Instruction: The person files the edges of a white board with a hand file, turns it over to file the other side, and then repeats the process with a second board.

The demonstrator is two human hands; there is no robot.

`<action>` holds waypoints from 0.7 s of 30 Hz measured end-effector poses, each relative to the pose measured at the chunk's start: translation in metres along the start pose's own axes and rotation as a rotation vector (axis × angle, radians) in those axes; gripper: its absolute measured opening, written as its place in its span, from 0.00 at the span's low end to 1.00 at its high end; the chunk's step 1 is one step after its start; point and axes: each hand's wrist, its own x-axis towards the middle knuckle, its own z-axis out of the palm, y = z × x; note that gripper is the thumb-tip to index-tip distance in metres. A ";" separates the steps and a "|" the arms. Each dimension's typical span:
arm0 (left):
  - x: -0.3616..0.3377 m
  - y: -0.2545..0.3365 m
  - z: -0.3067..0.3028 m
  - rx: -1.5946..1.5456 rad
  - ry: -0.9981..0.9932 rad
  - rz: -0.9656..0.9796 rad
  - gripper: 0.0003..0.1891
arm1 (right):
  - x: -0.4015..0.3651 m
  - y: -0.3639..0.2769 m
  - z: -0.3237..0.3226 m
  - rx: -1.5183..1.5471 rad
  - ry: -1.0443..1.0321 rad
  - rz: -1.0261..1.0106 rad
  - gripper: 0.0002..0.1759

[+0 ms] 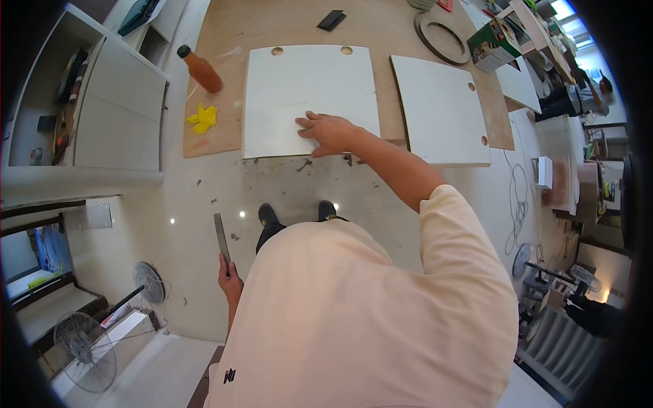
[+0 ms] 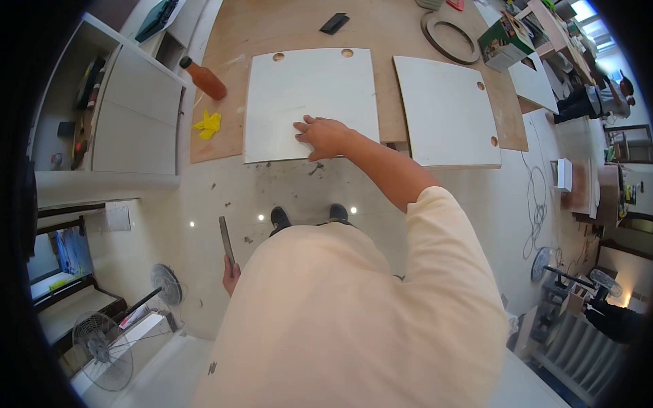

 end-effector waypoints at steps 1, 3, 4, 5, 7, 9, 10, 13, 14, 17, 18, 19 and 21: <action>0.004 -0.003 -0.005 0.007 0.001 -0.001 0.25 | 0.012 -0.008 0.000 -0.008 0.007 -0.008 0.41; 0.015 -0.010 -0.016 0.020 0.003 -0.002 0.25 | 0.038 -0.024 0.000 -0.023 0.022 -0.022 0.40; 0.022 -0.018 -0.022 0.022 0.004 0.004 0.25 | 0.050 -0.032 -0.001 -0.025 0.027 -0.022 0.40; 0.029 -0.025 -0.028 0.023 0.005 0.010 0.25 | 0.062 -0.039 -0.003 -0.028 0.033 -0.021 0.40; 0.042 -0.032 -0.043 0.047 0.003 0.006 0.25 | 0.083 -0.055 -0.005 -0.026 0.044 -0.014 0.40; 0.056 -0.036 -0.058 0.095 -0.004 -0.012 0.26 | 0.103 -0.069 -0.006 -0.017 0.058 -0.002 0.40; 0.063 -0.036 -0.065 0.085 0.001 0.024 0.26 | 0.112 -0.075 -0.004 0.023 0.081 0.025 0.41; 0.089 -0.041 -0.079 0.078 -0.006 0.093 0.26 | 0.131 -0.088 0.011 0.100 0.205 0.150 0.45; 0.100 -0.044 -0.084 0.093 -0.019 0.091 0.26 | 0.133 -0.093 0.020 0.101 0.285 0.218 0.47; 0.126 -0.045 -0.092 0.090 -0.077 0.131 0.26 | 0.124 -0.110 0.036 0.055 0.355 0.364 0.51; 0.135 -0.040 -0.094 0.083 -0.099 0.151 0.26 | 0.119 -0.112 0.038 0.033 0.350 0.404 0.52; 0.142 -0.035 -0.094 0.089 -0.127 0.157 0.26 | 0.114 -0.112 0.039 0.024 0.330 0.400 0.52; 0.157 -0.026 -0.094 0.106 -0.187 0.170 0.26 | 0.106 -0.114 0.042 0.013 0.292 0.397 0.51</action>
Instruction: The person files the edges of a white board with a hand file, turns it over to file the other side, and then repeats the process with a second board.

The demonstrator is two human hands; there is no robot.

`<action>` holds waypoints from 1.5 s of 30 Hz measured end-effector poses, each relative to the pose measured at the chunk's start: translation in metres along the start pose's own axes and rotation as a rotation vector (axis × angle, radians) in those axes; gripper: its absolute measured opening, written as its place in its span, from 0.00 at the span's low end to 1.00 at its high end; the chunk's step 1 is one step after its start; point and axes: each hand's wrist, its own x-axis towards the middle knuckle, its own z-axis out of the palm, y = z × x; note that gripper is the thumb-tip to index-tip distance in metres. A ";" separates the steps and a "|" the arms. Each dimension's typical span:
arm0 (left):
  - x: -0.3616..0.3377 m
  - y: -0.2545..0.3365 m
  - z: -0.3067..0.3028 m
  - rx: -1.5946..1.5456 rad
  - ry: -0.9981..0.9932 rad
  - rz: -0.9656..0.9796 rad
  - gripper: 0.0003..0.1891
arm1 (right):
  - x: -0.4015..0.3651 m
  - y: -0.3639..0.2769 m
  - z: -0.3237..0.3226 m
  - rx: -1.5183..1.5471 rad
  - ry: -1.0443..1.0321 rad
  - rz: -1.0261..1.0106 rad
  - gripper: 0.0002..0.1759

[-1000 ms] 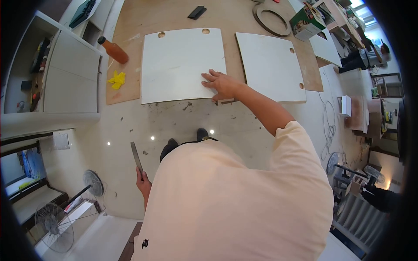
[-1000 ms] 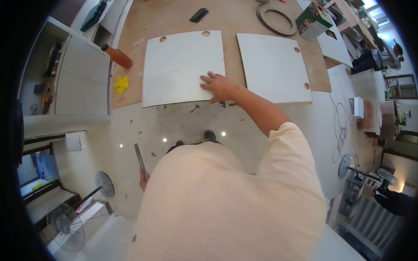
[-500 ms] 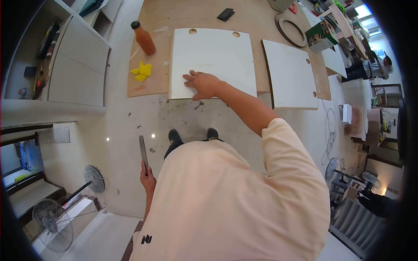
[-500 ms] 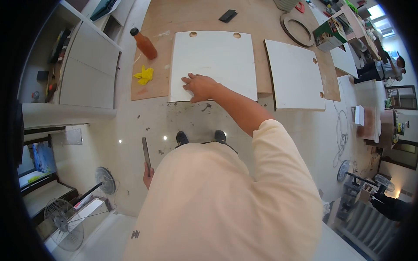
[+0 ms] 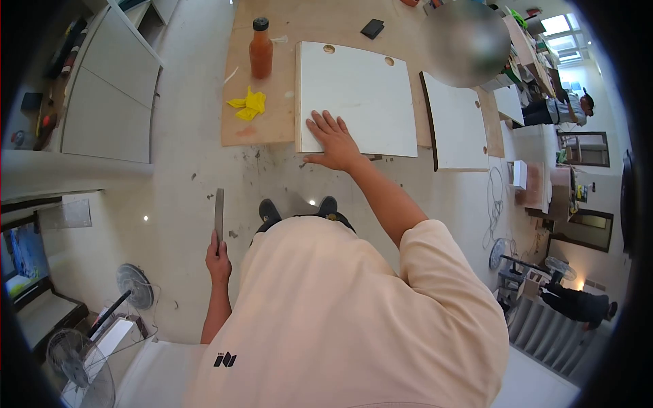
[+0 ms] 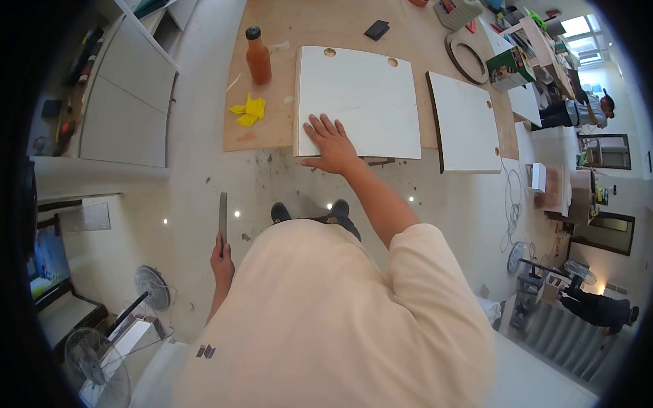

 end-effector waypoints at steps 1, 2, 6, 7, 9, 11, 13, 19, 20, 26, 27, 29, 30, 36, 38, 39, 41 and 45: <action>0.008 0.000 -0.001 0.004 -0.018 0.034 0.26 | -0.002 -0.002 0.001 0.008 0.000 0.020 0.50; 0.017 0.001 -0.001 0.006 -0.037 0.069 0.26 | -0.003 -0.004 0.002 0.014 0.000 0.040 0.49; 0.041 0.006 0.000 -0.005 -0.100 0.189 0.26 | -0.005 -0.013 0.003 0.087 0.058 0.081 0.41; 0.045 0.004 -0.002 0.014 -0.094 0.228 0.26 | -0.005 -0.014 0.011 0.085 0.085 0.048 0.39; 0.058 0.009 0.001 0.042 -0.118 0.344 0.26 | -0.007 -0.004 0.026 0.058 0.158 0.029 0.36; 0.063 0.019 0.000 0.039 -0.183 0.260 0.26 | -0.013 -0.007 0.025 0.089 0.145 0.074 0.30; 0.063 0.035 -0.007 0.066 -0.231 0.165 0.26 | -0.016 -0.007 0.033 0.053 0.198 0.093 0.30; 0.065 0.033 -0.014 -0.008 -0.249 0.079 0.25 | -0.073 0.051 0.031 -0.067 0.227 0.145 0.31; 0.068 0.026 -0.015 -0.030 -0.250 0.077 0.25 | -0.087 0.071 0.029 -0.091 0.236 0.165 0.31; 0.045 0.064 -0.008 0.043 -0.250 0.020 0.26 | -0.159 0.176 0.010 -0.033 0.290 0.251 0.27; 0.040 0.064 0.002 0.033 -0.224 0.039 0.26 | -0.165 0.190 0.011 0.004 0.294 0.262 0.26; 0.029 0.058 0.021 0.001 -0.147 0.116 0.26 | -0.166 0.207 0.008 0.012 0.272 0.308 0.26; 0.016 0.078 0.030 -0.009 -0.137 0.031 0.26 | -0.164 0.208 0.003 -0.018 0.249 0.349 0.26; -0.030 0.105 0.101 -0.181 0.033 -0.002 0.28 | -0.166 0.199 0.004 0.210 0.445 0.186 0.25; -0.047 0.123 0.117 -0.175 0.078 -0.017 0.28 | -0.172 0.197 -0.017 0.044 0.289 0.108 0.24; -0.054 0.122 0.126 -0.178 0.108 0.000 0.28 | -0.169 0.200 -0.025 0.025 0.272 0.088 0.22; -0.072 0.119 0.138 -0.196 0.140 -0.054 0.28 | -0.163 0.206 -0.035 -0.012 0.233 0.050 0.20; -0.112 0.130 0.148 -0.233 0.165 -0.278 0.28 | -0.149 0.227 -0.023 0.215 0.292 0.038 0.17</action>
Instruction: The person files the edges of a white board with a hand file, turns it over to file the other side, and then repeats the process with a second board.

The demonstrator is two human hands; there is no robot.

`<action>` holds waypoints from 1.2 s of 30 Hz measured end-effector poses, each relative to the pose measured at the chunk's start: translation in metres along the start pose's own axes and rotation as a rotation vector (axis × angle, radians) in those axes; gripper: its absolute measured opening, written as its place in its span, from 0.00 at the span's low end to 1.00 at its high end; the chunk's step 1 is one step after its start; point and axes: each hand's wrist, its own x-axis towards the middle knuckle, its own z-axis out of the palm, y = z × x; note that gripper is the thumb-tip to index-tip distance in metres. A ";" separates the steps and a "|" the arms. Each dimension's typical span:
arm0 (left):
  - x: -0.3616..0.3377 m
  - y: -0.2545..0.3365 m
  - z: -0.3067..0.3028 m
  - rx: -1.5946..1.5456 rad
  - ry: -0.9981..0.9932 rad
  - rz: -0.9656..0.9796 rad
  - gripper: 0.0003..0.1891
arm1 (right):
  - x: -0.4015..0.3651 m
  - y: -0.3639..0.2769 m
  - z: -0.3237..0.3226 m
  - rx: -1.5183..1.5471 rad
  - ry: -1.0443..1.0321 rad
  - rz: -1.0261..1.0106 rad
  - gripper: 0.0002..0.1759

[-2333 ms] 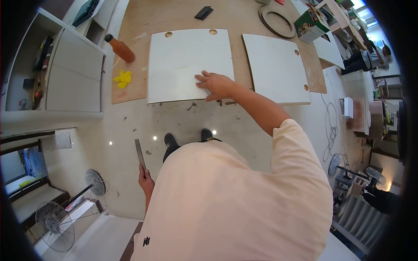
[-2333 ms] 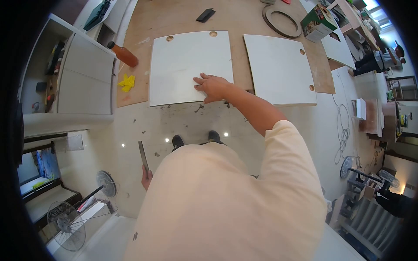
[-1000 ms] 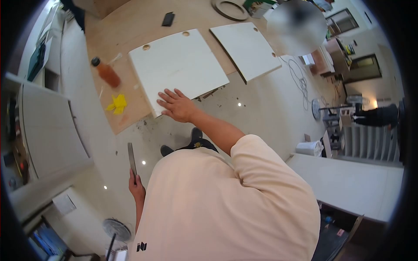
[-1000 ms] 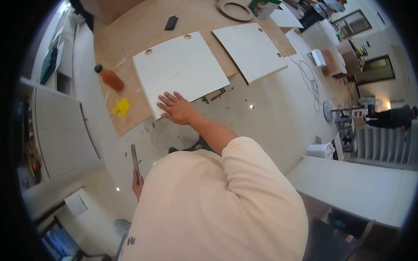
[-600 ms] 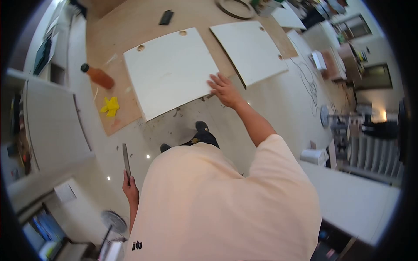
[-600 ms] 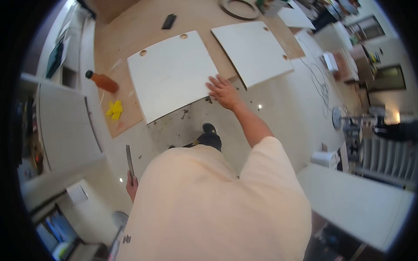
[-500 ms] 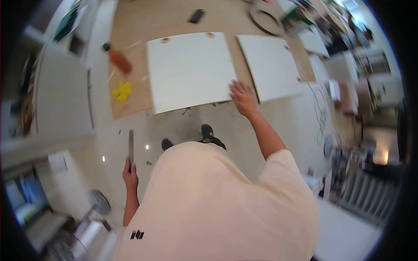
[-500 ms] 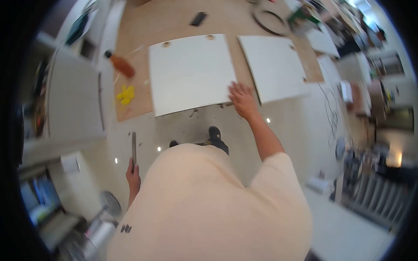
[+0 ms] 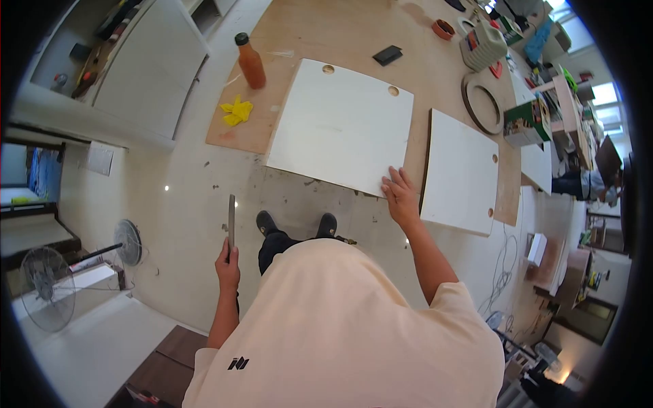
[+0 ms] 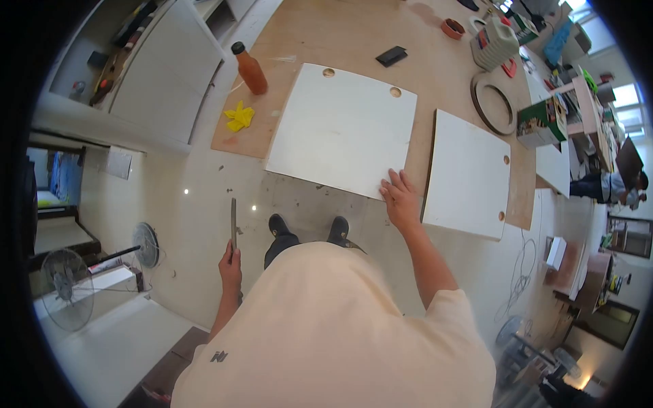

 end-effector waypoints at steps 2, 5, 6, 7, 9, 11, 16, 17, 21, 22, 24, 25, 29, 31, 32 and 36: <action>-0.010 -0.015 -0.003 -0.027 0.042 -0.026 0.27 | 0.008 -0.013 -0.006 -0.165 0.031 0.008 0.16; -0.013 -0.043 -0.009 -0.051 0.089 0.007 0.27 | 0.017 -0.045 0.004 -0.080 0.144 -0.131 0.15; -0.013 -0.041 -0.012 -0.021 0.086 0.017 0.27 | 0.018 -0.063 0.007 0.109 0.050 -0.025 0.15; -0.011 -0.038 -0.016 0.011 0.080 0.025 0.27 | 0.018 -0.084 0.010 0.294 -0.047 0.087 0.15; -0.001 -0.029 -0.019 -0.020 0.082 0.040 0.27 | 0.020 -0.117 0.022 0.532 -0.288 0.320 0.17; 0.011 -0.014 -0.020 -0.049 0.046 0.030 0.27 | 0.028 -0.138 0.035 0.625 -0.568 0.562 0.19; 0.053 0.020 -0.041 -0.031 -0.086 0.065 0.26 | 0.032 -0.159 0.096 1.572 -0.226 1.099 0.30; 0.061 0.022 -0.045 -0.037 -0.076 0.124 0.26 | 0.037 -0.160 0.103 1.708 -0.090 1.143 0.31; 0.082 0.022 -0.062 -0.053 -0.084 0.251 0.26 | 0.059 -0.168 0.116 1.862 0.277 1.167 0.25; 0.087 0.021 -0.067 -0.052 -0.098 0.257 0.26 | 0.062 -0.170 0.120 1.859 0.319 1.171 0.23; 0.093 0.018 -0.074 -0.045 -0.143 0.240 0.26 | 0.062 -0.175 0.121 1.826 0.361 1.177 0.20; 0.097 0.017 -0.077 -0.044 -0.165 0.232 0.26 | 0.061 -0.176 0.120 1.795 0.358 1.178 0.19; 0.103 0.030 -0.083 0.011 -0.296 0.116 0.26 | 0.052 -0.179 0.117 1.758 0.337 1.194 0.18; 0.103 0.036 -0.078 -0.015 -0.327 0.102 0.26 | 0.044 -0.186 0.115 1.749 0.353 1.222 0.17; 0.102 0.033 -0.074 -0.049 -0.328 0.147 0.26 | 0.040 -0.189 0.113 1.744 0.360 1.234 0.17; 0.100 0.027 -0.053 -0.133 -0.349 0.238 0.26 | 0.024 -0.193 0.102 1.714 0.290 1.270 0.18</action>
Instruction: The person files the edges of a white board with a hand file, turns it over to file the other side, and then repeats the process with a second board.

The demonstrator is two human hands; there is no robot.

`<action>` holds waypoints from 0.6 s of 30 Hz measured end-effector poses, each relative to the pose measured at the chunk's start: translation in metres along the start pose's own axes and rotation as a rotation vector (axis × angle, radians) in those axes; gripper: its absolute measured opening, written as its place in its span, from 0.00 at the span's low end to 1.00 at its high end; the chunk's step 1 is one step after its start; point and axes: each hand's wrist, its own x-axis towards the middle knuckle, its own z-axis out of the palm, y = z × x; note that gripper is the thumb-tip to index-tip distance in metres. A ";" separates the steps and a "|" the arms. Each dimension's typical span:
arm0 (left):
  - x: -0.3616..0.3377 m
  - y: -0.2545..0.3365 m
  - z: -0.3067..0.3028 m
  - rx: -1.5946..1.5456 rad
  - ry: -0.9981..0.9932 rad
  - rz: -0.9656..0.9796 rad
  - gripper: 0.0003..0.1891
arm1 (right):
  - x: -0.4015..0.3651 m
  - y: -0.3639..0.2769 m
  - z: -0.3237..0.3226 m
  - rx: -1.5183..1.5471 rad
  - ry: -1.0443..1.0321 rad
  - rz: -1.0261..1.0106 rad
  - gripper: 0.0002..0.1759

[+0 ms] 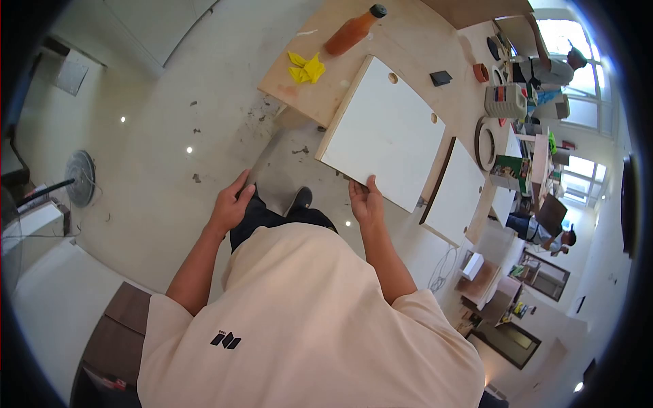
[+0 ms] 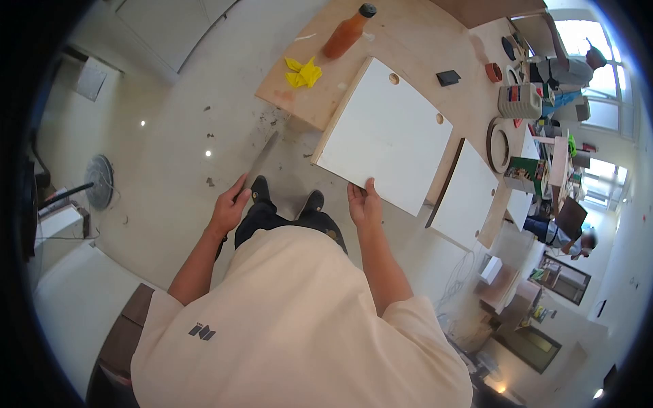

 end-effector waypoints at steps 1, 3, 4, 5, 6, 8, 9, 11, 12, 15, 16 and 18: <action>-0.001 0.000 0.006 -0.006 -0.010 -0.002 0.27 | -0.001 -0.002 -0.007 -0.045 -0.020 0.030 0.18; -0.005 0.005 0.023 -0.018 0.017 0.071 0.27 | -0.012 -0.008 -0.015 -0.293 -0.054 0.138 0.19; -0.007 0.007 0.032 -0.022 0.033 0.107 0.27 | -0.027 -0.012 -0.013 -0.497 -0.062 0.215 0.20; -0.009 0.005 0.042 -0.003 0.046 0.132 0.27 | -0.036 -0.017 -0.007 -0.707 -0.073 0.291 0.21; -0.009 0.001 0.053 0.014 0.069 0.154 0.27 | -0.035 -0.026 0.002 -0.919 -0.181 0.092 0.21; -0.015 0.000 0.075 0.033 0.100 0.118 0.27 | -0.029 -0.049 0.018 -1.313 -0.422 -0.318 0.23; -0.019 0.006 0.082 0.034 0.099 0.065 0.26 | -0.021 -0.059 0.039 -1.574 -0.384 -0.717 0.24; -0.026 0.007 0.105 0.027 0.144 0.021 0.26 | 0.003 -0.074 0.082 -1.699 -0.451 -1.100 0.25; -0.028 0.004 0.117 0.025 0.193 0.027 0.26 | 0.043 -0.081 0.088 -1.754 -0.541 -1.319 0.26; -0.038 0.003 0.142 0.022 0.293 -0.011 0.24 | 0.099 -0.076 0.112 -1.984 -0.537 -1.368 0.36; -0.042 0.003 0.148 0.019 0.318 -0.033 0.24 | 0.102 -0.066 0.118 -2.042 -0.486 -1.326 0.38; -0.051 0.001 0.156 -0.032 0.357 -0.046 0.23 | 0.096 -0.057 0.122 -2.153 -0.397 -1.239 0.44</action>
